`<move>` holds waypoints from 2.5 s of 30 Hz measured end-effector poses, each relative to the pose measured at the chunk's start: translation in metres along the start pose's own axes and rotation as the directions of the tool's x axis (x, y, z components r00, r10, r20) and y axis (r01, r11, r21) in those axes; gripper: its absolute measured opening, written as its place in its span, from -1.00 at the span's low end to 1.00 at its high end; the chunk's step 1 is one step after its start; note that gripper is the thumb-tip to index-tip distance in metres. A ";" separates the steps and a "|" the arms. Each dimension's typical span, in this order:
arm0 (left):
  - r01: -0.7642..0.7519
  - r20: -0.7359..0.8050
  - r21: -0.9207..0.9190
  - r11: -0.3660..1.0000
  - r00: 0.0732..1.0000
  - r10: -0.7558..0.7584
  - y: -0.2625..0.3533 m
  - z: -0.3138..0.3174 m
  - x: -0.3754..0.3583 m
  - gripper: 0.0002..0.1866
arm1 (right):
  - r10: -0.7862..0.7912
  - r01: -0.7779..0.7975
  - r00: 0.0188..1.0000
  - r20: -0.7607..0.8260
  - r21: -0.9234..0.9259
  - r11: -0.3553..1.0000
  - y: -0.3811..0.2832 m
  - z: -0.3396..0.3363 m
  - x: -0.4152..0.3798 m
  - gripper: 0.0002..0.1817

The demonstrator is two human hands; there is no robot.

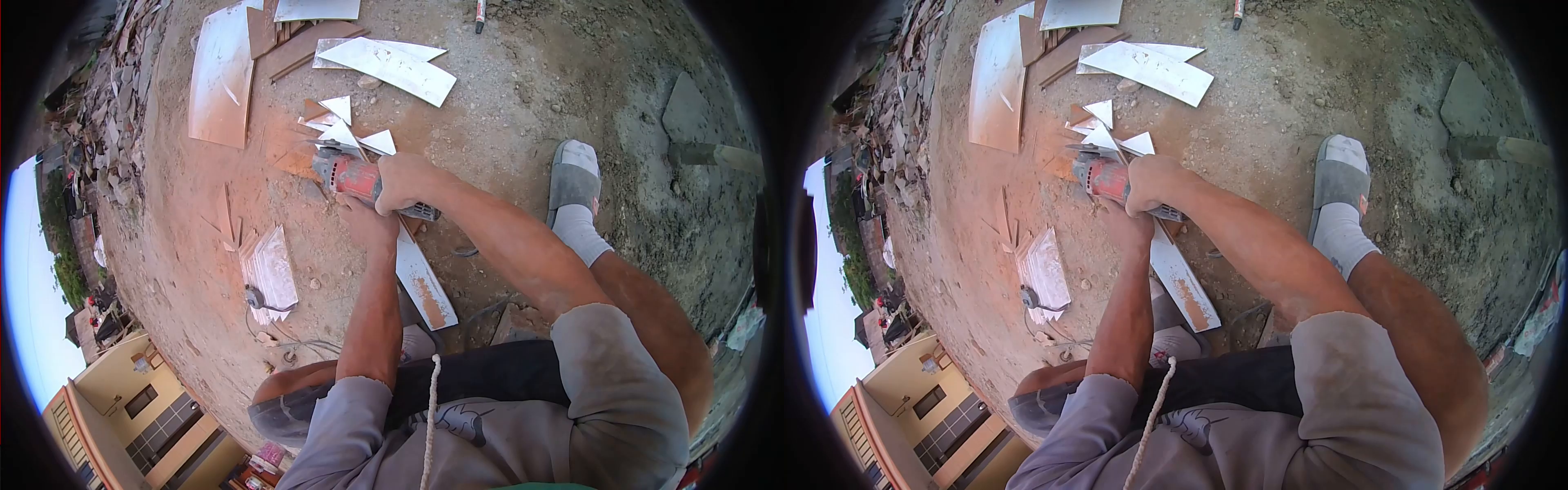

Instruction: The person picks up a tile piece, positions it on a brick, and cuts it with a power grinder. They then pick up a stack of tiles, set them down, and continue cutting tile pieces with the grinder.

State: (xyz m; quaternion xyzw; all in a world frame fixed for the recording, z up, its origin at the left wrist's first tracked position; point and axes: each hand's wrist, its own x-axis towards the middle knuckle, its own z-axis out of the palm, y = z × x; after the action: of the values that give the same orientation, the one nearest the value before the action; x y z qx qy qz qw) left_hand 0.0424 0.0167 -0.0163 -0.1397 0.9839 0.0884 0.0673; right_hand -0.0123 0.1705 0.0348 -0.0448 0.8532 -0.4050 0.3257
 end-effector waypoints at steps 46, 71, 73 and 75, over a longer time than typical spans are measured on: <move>0.047 -0.093 -0.400 0.915 0.992 -0.091 -0.055 0.015 -0.057 -0.08 | -0.094 0.104 0.981 -0.172 0.049 0.993 -0.014 0.018 0.010 -0.22; 0.451 0.428 -0.818 0.357 0.892 -0.146 -0.080 0.022 -0.054 -0.39 | -0.054 0.052 0.998 -0.043 -0.054 0.997 -0.033 0.020 0.057 -0.31; 0.450 0.434 -0.823 0.346 0.892 -0.129 -0.079 0.024 -0.054 -0.39 | -0.054 0.053 0.998 -0.020 -0.042 0.998 -0.031 0.019 0.059 -0.28; 0.435 0.424 -0.837 0.333 0.899 -0.110 -0.079 0.024 -0.053 -0.39 | -0.055 0.055 0.998 -0.011 -0.038 0.998 -0.032 0.020 0.060 -0.26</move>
State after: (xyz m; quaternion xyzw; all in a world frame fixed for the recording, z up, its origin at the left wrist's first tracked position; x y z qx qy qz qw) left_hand 0.1186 -0.0396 -0.0434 -0.3033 0.7078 0.6232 0.1367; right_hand -0.0530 0.1153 0.0174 -0.0721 0.8610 -0.3979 0.3085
